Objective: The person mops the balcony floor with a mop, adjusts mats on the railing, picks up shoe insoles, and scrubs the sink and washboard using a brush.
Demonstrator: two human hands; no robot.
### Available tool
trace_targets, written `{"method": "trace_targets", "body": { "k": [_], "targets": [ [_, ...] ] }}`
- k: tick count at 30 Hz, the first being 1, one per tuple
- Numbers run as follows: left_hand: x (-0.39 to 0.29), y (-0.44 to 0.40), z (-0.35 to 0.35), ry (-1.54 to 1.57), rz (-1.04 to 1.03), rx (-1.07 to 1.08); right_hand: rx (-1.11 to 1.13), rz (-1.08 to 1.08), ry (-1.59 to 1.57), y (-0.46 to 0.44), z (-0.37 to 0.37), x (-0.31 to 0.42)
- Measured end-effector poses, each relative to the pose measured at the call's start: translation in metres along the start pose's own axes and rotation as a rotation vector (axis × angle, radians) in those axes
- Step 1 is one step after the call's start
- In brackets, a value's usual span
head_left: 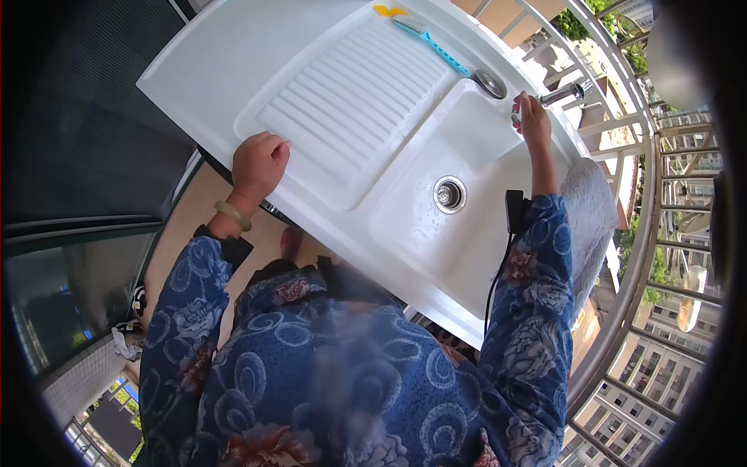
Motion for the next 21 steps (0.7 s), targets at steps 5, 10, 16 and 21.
{"method": "trace_targets", "body": {
  "k": [5, 10, 16, 21],
  "targets": [
    [-0.001, -0.002, 0.002, -0.005, 0.008, -0.003, -0.011, 0.102, 0.046, 0.004, -0.008, -0.014],
    [0.001, -0.003, -0.001, -0.017, 0.036, 0.041, -0.243, 0.224, -0.075, 0.026, 0.003, -0.006],
    [-0.002, -0.001, 0.005, -0.016, 0.019, 0.016, 0.107, -0.234, -1.269, 0.049, -0.068, -0.015],
    [0.008, 0.0, -0.001, -0.036, 0.05, 0.033, 0.435, -0.139, -1.702, 0.017, -0.071, -0.01]
  ]
}}
Point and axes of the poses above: each hand's wrist, its own y-axis away from the middle knuckle, its own z-axis out of the back of the hand, x = y × z, the point moved 9 cm from there along -y, towards the middle knuckle, and after that the axes turned 8 degrees about x, right-handed, at the moved point
